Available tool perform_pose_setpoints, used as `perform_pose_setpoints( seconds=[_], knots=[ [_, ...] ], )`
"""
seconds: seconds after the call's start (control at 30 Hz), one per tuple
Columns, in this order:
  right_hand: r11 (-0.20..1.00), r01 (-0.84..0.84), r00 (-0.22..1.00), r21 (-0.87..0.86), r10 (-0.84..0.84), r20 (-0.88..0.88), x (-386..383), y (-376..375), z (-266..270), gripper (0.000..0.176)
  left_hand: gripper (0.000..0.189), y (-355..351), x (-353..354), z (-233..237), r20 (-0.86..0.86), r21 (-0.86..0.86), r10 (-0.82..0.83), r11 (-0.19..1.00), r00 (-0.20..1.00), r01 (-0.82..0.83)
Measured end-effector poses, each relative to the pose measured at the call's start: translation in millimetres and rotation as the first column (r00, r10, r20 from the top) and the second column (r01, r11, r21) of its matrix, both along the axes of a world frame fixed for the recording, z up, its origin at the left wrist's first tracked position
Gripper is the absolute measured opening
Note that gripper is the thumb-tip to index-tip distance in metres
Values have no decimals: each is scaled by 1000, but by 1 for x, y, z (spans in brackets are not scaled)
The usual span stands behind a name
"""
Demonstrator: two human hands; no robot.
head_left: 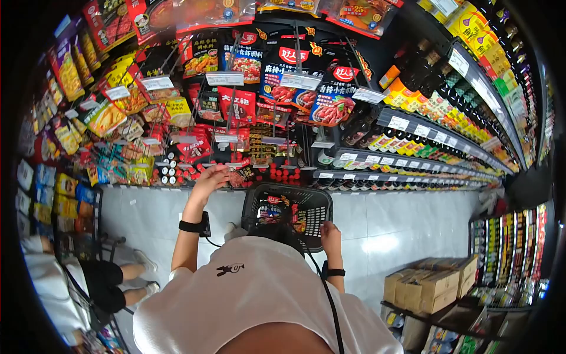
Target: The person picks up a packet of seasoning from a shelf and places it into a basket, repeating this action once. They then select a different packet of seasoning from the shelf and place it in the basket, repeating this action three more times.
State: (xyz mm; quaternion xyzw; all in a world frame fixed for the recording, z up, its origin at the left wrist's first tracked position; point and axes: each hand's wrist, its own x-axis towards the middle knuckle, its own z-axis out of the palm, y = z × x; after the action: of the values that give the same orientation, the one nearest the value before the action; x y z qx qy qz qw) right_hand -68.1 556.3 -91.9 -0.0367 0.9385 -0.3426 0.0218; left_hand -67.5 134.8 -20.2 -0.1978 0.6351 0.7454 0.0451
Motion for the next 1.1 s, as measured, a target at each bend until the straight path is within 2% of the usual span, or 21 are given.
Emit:
perform_pose_setpoints(
  seconds=[0.13, 0.27, 0.43, 0.53, 0.63, 0.73, 0.83, 0.9, 0.93, 1.03, 1.1],
  knots=[
    [990, -139, 989, -37, 137, -55, -46, 64, -18, 13, 24, 62, 14, -1, 65, 2, 212, 977, 975, -212],
    [971, -238, 971, -25, 237, -27, -79, 123, -21, 12, 26, 124, 24, -8, 51, -11, 253, 968, 966, -253],
    [942, -332, 943, -53, 330, -44, -99, 156, -20, 11, 26, 170, 33, 20, 36, -95, 298, 951, 954, -294],
    [915, -388, 912, -107, 365, -190, -108, 160, -37, 13, 27, 178, 33, 22, 68, -155, 317, 940, 946, -304],
    [910, -394, 912, -127, 371, -174, -103, 159, -36, 13, 26, 194, 23, 46, 35, -159, 314, 939, 949, -305],
    [910, -398, 902, -115, 365, -229, -95, 159, -47, 12, 26, 199, 9, 46, -44, -186, 255, 948, 966, -259],
    [941, -318, 947, -114, 308, -95, -85, 168, -45, 12, 24, 206, -4, 52, -98, -214, 167, 959, 981, -185],
    [956, -274, 958, -100, 263, -112, -74, 178, -39, 11, 23, 210, -10, 56, -95, -242, 131, 959, 987, -151],
    [963, -251, 963, -94, 240, -121, -70, 184, -40, 11, 23, 216, -12, 61, -140, -191, 170, 962, 975, -195],
    [981, -192, 972, -9, 189, -141, -48, 199, -49, 12, 22, 203, -10, 44, -213, -140, 117, 979, 970, -149],
    [989, -146, 985, 26, 148, -89, -29, 203, -52, 13, 20, 192, 2, 40, -186, -205, 53, 975, 981, -91]
  ],
)
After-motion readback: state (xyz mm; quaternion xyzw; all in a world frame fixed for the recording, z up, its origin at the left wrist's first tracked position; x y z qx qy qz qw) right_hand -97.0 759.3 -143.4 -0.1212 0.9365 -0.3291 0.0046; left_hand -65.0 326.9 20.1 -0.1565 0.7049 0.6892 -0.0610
